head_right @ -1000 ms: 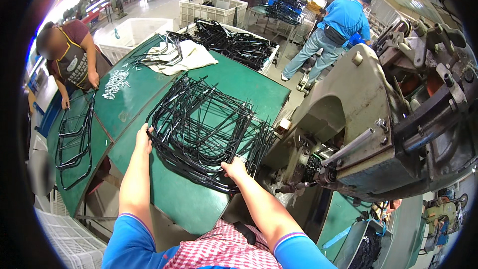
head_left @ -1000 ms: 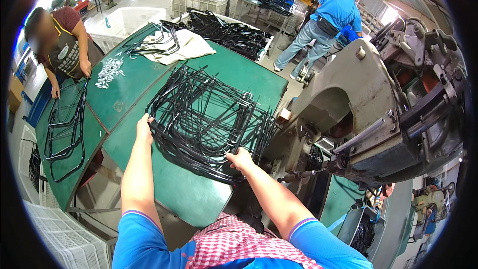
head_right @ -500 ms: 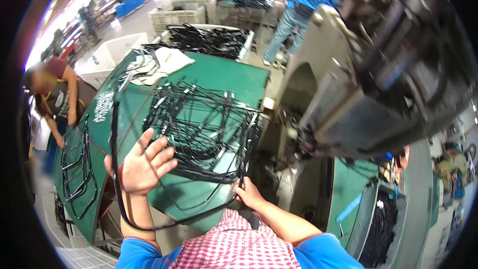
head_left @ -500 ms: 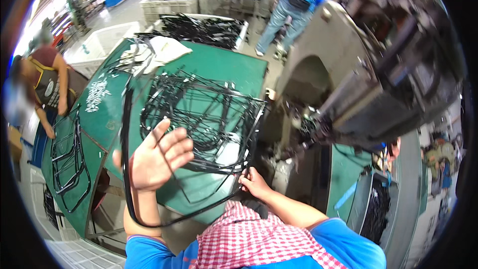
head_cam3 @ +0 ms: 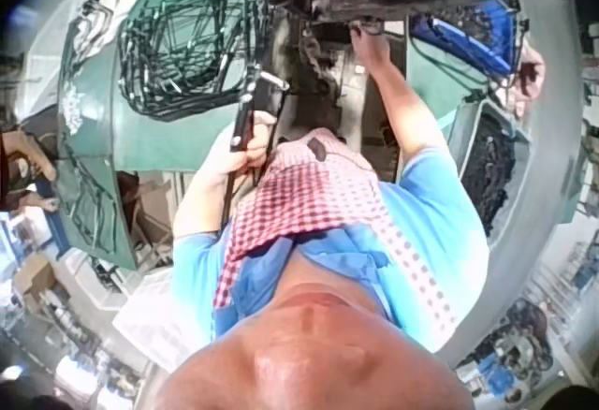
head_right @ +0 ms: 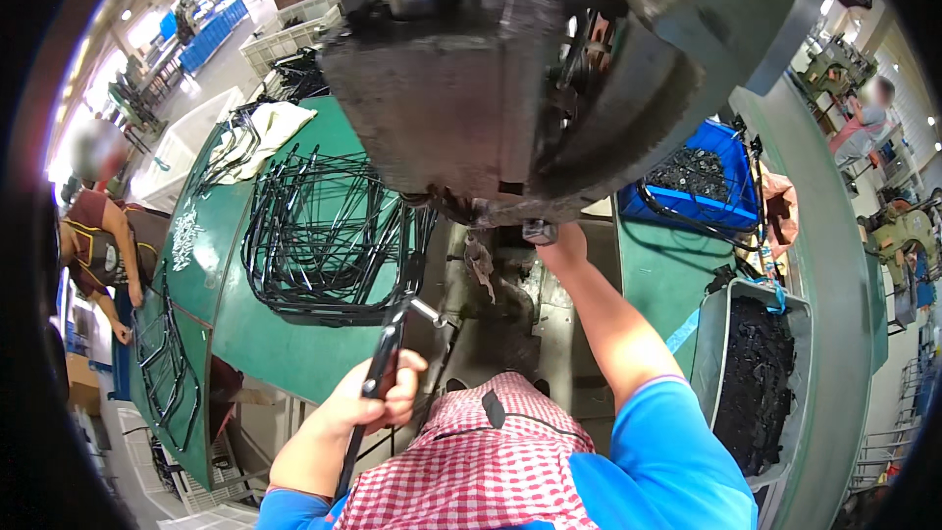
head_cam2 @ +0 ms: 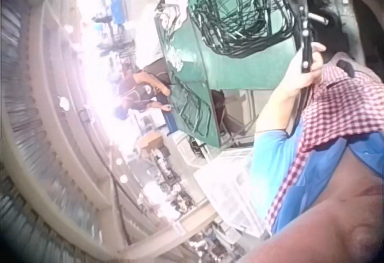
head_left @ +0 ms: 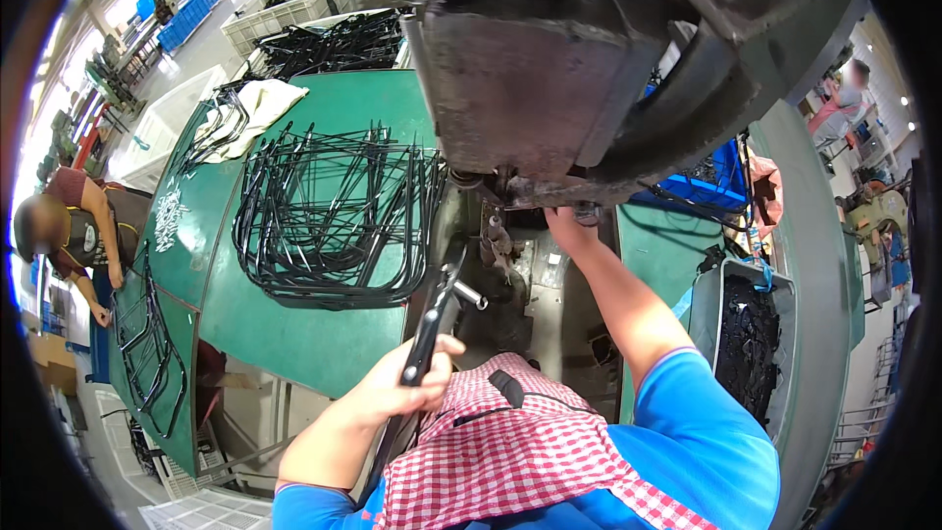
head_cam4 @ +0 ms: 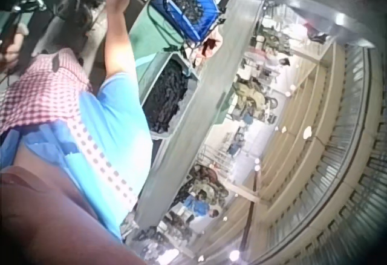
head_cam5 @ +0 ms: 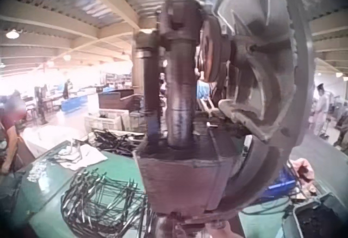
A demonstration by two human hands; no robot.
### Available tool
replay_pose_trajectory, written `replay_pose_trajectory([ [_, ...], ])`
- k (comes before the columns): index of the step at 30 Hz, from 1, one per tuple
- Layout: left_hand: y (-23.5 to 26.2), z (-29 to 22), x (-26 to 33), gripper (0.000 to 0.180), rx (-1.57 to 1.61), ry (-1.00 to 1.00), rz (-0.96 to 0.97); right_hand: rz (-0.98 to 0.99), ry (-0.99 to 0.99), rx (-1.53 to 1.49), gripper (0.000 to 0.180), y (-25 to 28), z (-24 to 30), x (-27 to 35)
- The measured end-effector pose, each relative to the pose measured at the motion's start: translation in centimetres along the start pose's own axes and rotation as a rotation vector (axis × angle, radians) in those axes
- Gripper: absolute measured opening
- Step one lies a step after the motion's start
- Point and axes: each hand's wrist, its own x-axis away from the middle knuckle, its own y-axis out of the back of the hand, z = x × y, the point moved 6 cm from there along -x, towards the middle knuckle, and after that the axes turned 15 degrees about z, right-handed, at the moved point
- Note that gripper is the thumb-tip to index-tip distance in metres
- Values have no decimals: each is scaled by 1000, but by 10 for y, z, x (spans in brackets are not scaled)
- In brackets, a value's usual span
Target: The person assembles black wire bicycle baskets by inserting small black plastic fasteners into the wire frame using a press machine. The person repeatedly picks up a basket frame, places it under the press, inserts fasteners, and then moves the completed basket aside.
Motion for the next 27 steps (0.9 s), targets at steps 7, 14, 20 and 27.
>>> replay_pose_trajectory([
  [7,26,33,-47,73,98,104,-137,-45,133,124,37,-48,-50,-47],
  [14,30,25,-60,75,99,30,-80,-47,219,-107,28,-31,-14,-9],
  [20,44,23,-64,74,96,37,-68,-18,125,-436,23,12,34,30],
  [27,50,18,-68,77,98,89,-51,22,186,-751,17,24,84,40],
])
